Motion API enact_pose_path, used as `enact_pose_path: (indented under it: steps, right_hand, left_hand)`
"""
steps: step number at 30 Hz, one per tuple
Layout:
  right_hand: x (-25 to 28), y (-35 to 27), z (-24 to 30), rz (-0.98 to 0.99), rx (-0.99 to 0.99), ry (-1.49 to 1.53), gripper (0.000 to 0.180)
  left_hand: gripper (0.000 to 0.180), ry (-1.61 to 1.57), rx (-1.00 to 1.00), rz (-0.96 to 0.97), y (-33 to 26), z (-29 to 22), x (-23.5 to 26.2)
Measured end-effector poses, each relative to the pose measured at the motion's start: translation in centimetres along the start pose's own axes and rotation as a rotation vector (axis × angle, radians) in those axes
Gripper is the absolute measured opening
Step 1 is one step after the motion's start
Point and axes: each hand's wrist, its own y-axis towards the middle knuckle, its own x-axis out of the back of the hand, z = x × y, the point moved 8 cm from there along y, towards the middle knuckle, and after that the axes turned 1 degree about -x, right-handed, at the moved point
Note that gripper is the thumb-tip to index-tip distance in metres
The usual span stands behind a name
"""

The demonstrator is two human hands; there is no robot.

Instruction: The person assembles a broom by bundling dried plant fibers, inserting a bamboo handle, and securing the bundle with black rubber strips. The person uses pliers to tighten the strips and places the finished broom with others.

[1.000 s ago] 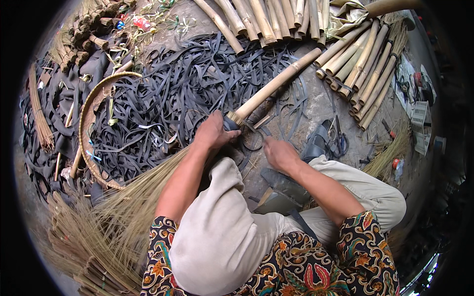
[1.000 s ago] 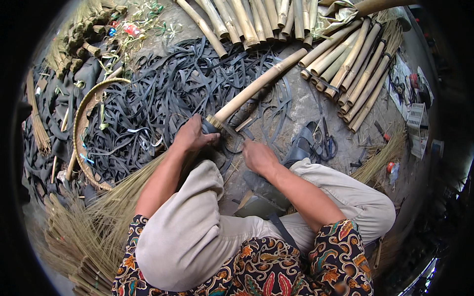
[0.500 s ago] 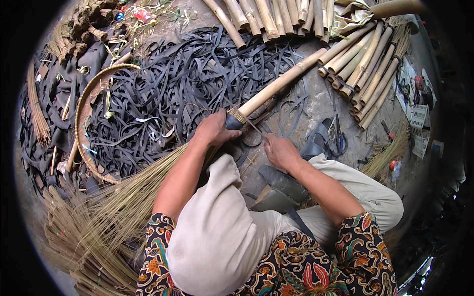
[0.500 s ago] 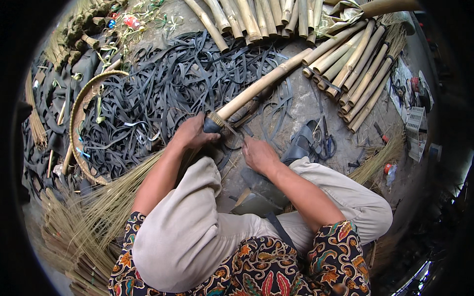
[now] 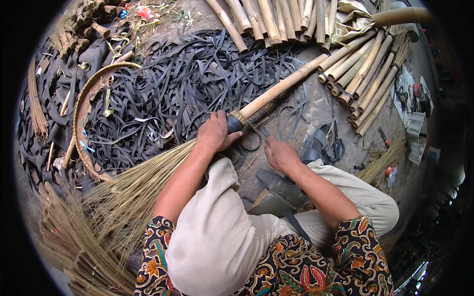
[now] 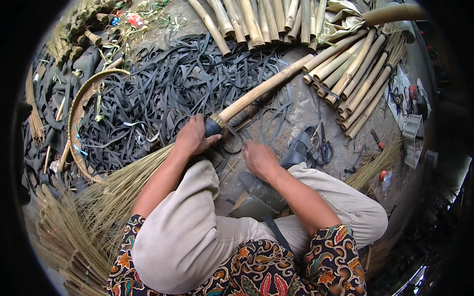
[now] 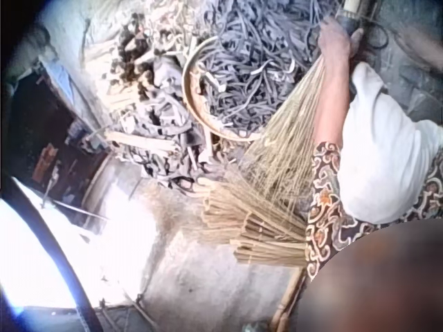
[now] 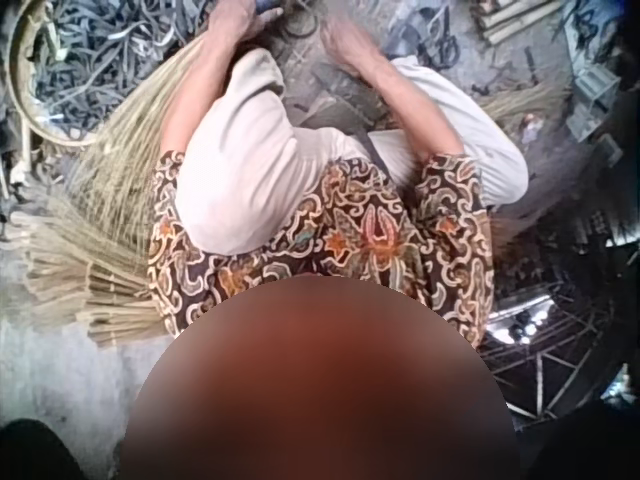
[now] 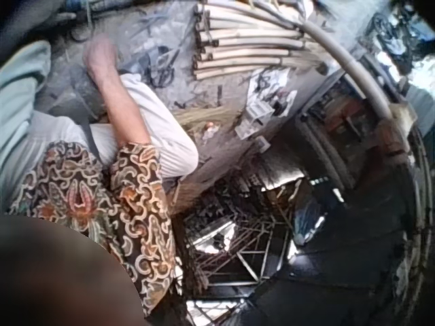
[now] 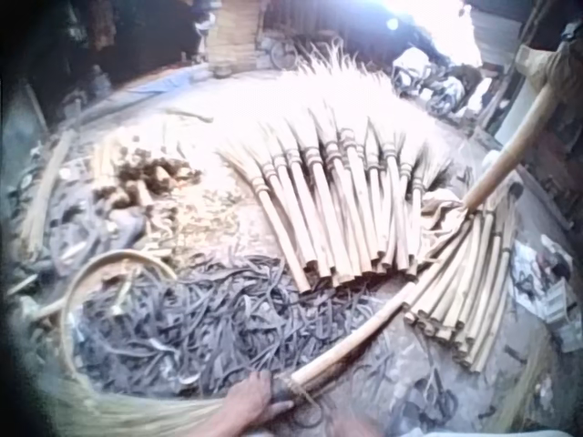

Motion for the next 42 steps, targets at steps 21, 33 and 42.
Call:
enact_pose_path:
  steps: [21, 33, 42]
  right_hand:
    - [0.8, 0.1, -0.8, -0.052, -0.016, 0.012, 0.030]
    - [0.7, 0.0, 0.1, -0.108, 0.030, 0.021, 0.032]
    - [3.0, -1.0, -1.0, -0.702, -0.166, -0.093, 0.042]
  left_hand:
    - [0.088, -0.166, -0.068, 0.174, 0.2, 0.4, -0.6]
    - [0.088, -0.292, -0.018, 0.164, 0.3, 2.0, -0.7]
    - [0.098, 0.026, 0.127, 0.022, -5.0, 4.7, 1.1]
